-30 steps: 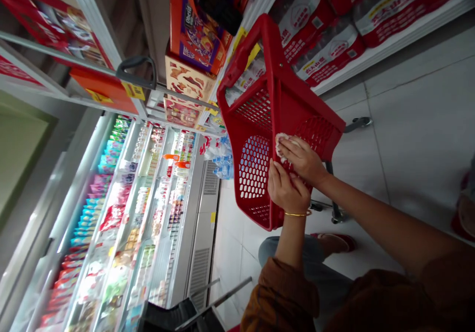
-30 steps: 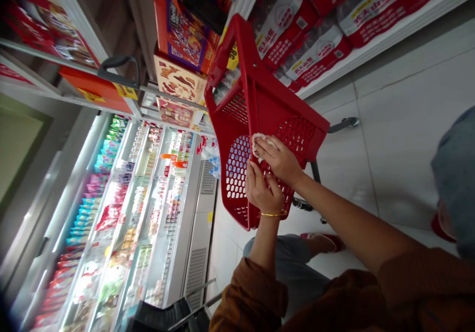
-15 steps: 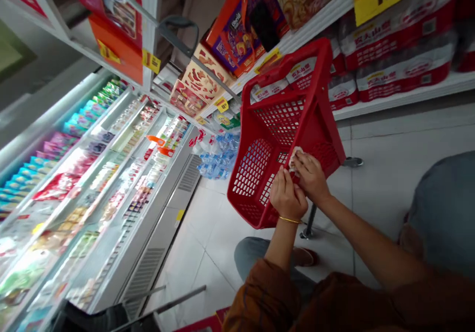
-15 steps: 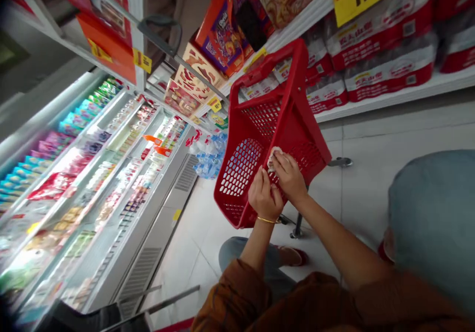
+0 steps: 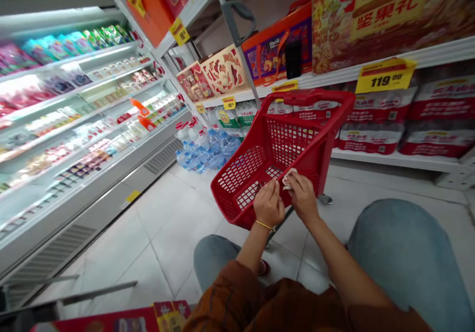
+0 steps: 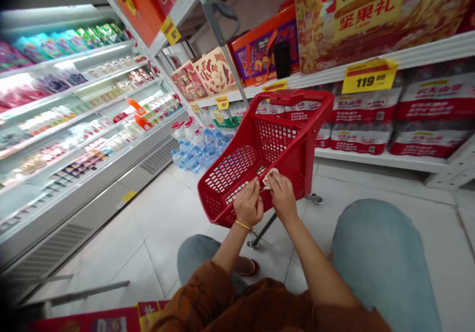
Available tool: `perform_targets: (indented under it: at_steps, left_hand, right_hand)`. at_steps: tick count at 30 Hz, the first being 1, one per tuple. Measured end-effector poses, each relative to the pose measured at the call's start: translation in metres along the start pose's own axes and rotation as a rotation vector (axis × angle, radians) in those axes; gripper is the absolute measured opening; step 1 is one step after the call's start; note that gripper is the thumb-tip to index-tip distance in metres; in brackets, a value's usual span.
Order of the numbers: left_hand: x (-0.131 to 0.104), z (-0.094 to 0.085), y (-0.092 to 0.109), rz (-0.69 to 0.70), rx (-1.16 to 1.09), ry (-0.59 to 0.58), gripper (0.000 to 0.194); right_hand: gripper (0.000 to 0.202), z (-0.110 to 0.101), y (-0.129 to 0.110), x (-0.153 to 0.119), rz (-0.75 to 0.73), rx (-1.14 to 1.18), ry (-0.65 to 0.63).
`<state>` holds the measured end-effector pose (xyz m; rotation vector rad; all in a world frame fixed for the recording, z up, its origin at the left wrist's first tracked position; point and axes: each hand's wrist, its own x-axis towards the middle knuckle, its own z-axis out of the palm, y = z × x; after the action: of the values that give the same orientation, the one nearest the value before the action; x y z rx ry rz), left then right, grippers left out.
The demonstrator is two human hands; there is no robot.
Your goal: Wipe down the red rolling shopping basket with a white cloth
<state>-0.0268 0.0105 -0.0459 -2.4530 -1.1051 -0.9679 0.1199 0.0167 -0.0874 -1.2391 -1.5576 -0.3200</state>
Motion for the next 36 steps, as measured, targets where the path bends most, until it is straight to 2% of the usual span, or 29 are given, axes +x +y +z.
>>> perform_targets:
  at_steps: [4, 8, 13, 17, 19, 22, 24, 27, 32, 36]
  left_hand:
    - [-0.001, -0.003, -0.006, -0.012, -0.075, 0.031, 0.057]
    - [-0.005, -0.005, -0.017, -0.052, -0.123, 0.061, 0.055]
    - [-0.011, -0.008, -0.028, -0.073, -0.170, 0.044, 0.054]
    - [-0.014, -0.009, -0.029, -0.112, -0.160, 0.067, 0.056]
    - [-0.016, -0.009, -0.028, -0.139, -0.140, 0.065, 0.057]
    - [-0.018, -0.008, -0.027, -0.145, -0.124, 0.070, 0.056]
    - [-0.018, -0.008, -0.026, -0.140, -0.123, 0.083, 0.056]
    - [-0.018, -0.009, -0.025, -0.141, -0.119, 0.081, 0.055]
    - [-0.018, -0.011, -0.026, -0.108, -0.118, 0.081, 0.056]
    - [-0.017, -0.012, -0.027, -0.072, -0.121, 0.097, 0.055]
  right_hand:
    - [0.034, -0.020, -0.005, 0.005, -0.008, 0.024, -0.098]
    - [0.026, -0.027, -0.018, 0.016, -0.014, 0.069, -0.101]
    - [0.018, -0.008, -0.034, 0.036, -0.061, 0.049, -0.041]
    - [0.012, 0.010, -0.041, 0.042, -0.085, 0.055, -0.021]
    - [0.016, 0.014, -0.045, 0.040, -0.122, 0.100, -0.027]
    - [0.032, 0.014, -0.048, 0.034, -0.157, 0.165, 0.006]
    - [0.041, 0.013, -0.048, 0.030, -0.156, 0.194, 0.018]
    - [0.044, 0.012, -0.043, 0.025, -0.216, 0.145, -0.018]
    - [0.034, 0.010, -0.030, 0.026, -0.321, -0.096, -0.069]
    - [0.024, 0.008, -0.021, 0.031, -0.390, -0.129, -0.091]
